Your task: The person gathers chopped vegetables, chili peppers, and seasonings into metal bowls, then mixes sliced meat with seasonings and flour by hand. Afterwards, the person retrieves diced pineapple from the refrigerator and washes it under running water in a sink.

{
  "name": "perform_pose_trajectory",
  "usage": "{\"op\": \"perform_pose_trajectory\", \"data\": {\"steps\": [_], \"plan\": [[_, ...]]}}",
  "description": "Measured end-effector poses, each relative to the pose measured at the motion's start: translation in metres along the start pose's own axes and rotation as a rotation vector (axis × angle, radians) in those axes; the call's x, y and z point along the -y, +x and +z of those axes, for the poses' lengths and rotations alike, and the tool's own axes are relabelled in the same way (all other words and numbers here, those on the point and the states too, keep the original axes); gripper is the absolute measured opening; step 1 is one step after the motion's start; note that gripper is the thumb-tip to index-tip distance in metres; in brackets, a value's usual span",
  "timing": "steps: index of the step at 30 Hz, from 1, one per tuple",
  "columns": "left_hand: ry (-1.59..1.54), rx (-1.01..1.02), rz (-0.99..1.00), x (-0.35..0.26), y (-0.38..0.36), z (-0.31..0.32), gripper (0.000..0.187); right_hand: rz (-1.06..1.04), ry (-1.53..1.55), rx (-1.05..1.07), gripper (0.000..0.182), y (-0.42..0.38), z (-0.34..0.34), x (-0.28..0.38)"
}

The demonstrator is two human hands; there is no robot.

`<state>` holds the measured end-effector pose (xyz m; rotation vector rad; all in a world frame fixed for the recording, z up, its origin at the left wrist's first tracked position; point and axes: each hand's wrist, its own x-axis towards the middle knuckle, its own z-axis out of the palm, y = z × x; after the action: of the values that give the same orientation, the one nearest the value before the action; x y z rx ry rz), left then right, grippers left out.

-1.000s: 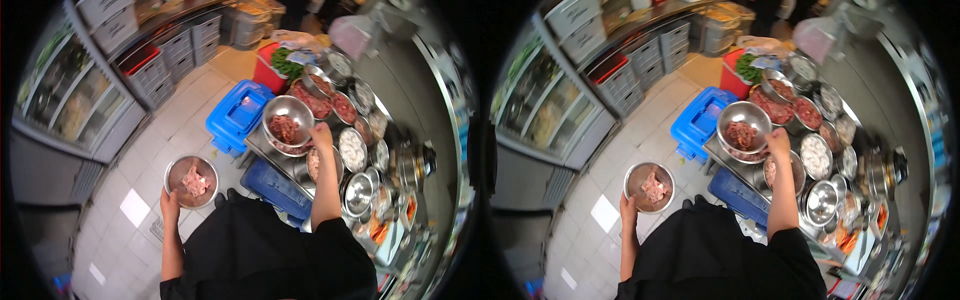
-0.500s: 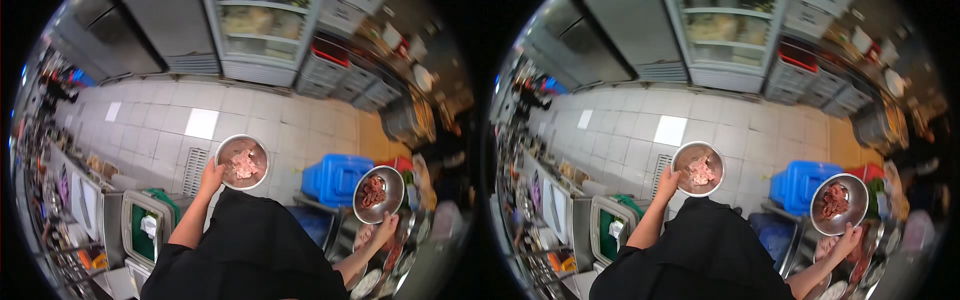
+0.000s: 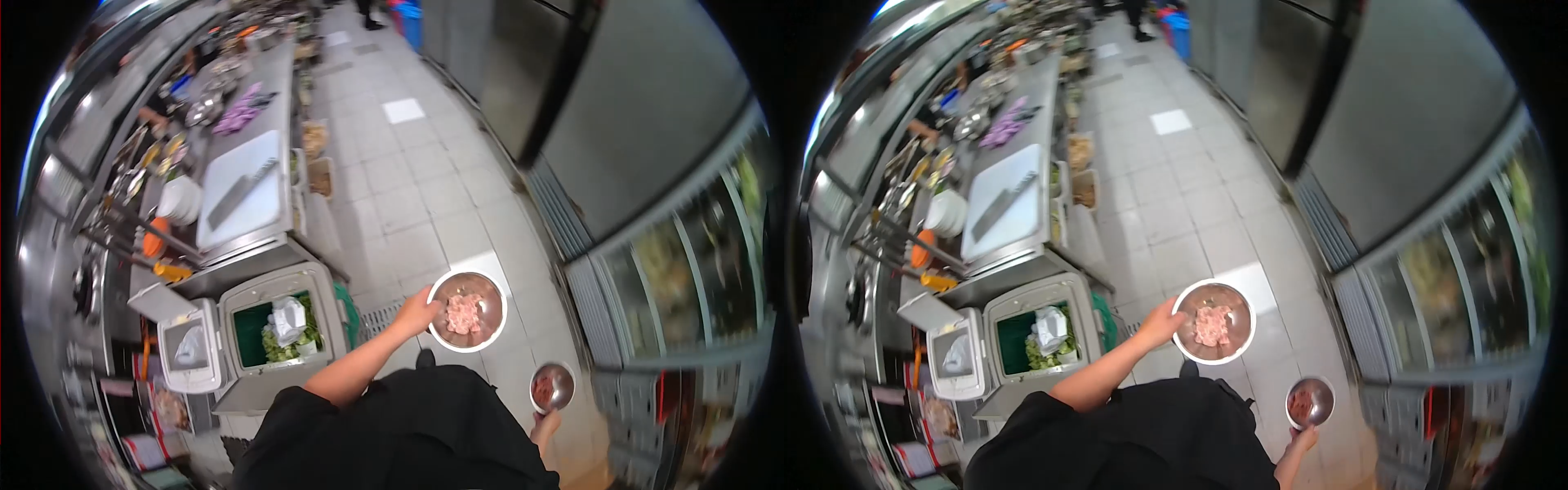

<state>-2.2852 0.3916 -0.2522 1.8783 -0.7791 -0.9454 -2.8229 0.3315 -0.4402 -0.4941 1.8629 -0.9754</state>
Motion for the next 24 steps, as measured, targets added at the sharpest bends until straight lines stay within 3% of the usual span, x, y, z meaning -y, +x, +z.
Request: {"op": "perform_pose_trajectory", "data": {"steps": [2, 6, 10, 12, 14, 16, 18, 19, 24], "plan": [[-0.019, -0.073, -0.025, -0.015, 0.031, -0.035, 0.048, 0.148, -0.103, 0.027, 0.037, 0.024, 0.044, 0.014], [-0.029, -0.243, -0.009, 0.017, 0.110, -0.100, 0.048, 0.107, -0.234, 0.059, 0.035, 0.092, 0.161, 0.026], [-0.132, -0.438, -0.025, 0.021, 0.182, -0.158, 0.051, -0.038, -0.392, 0.215, 0.037, 0.121, 0.340, 0.115], [-0.205, -0.533, -0.238, -0.001, 0.213, -0.184, 0.050, -0.008, -0.355, 0.289, 0.035, 0.147, 0.443, 0.152], [-0.312, -0.632, -0.267, -0.005, 0.247, -0.201, 0.049, -0.197, -0.307, 0.341, 0.028, 0.143, 0.563, 0.201], [-0.441, -0.733, -0.298, -0.008, 0.278, -0.240, 0.048, -0.337, -0.431, 0.526, 0.024, 0.124, 0.684, 0.273], [-0.406, -0.836, -0.356, -0.003, 0.302, -0.257, 0.044, -0.397, -0.515, 0.662, 0.021, 0.107, 0.795, 0.320], [-0.458, -0.900, -0.287, 0.004, 0.315, -0.267, 0.042, -0.413, -0.518, 0.699, 0.021, 0.092, 0.851, 0.342], [-0.617, -1.083, -0.348, -0.012, 0.393, -0.355, 0.039, -0.630, -0.469, 1.016, 0.010, -0.007, 1.103, 0.405]]}}
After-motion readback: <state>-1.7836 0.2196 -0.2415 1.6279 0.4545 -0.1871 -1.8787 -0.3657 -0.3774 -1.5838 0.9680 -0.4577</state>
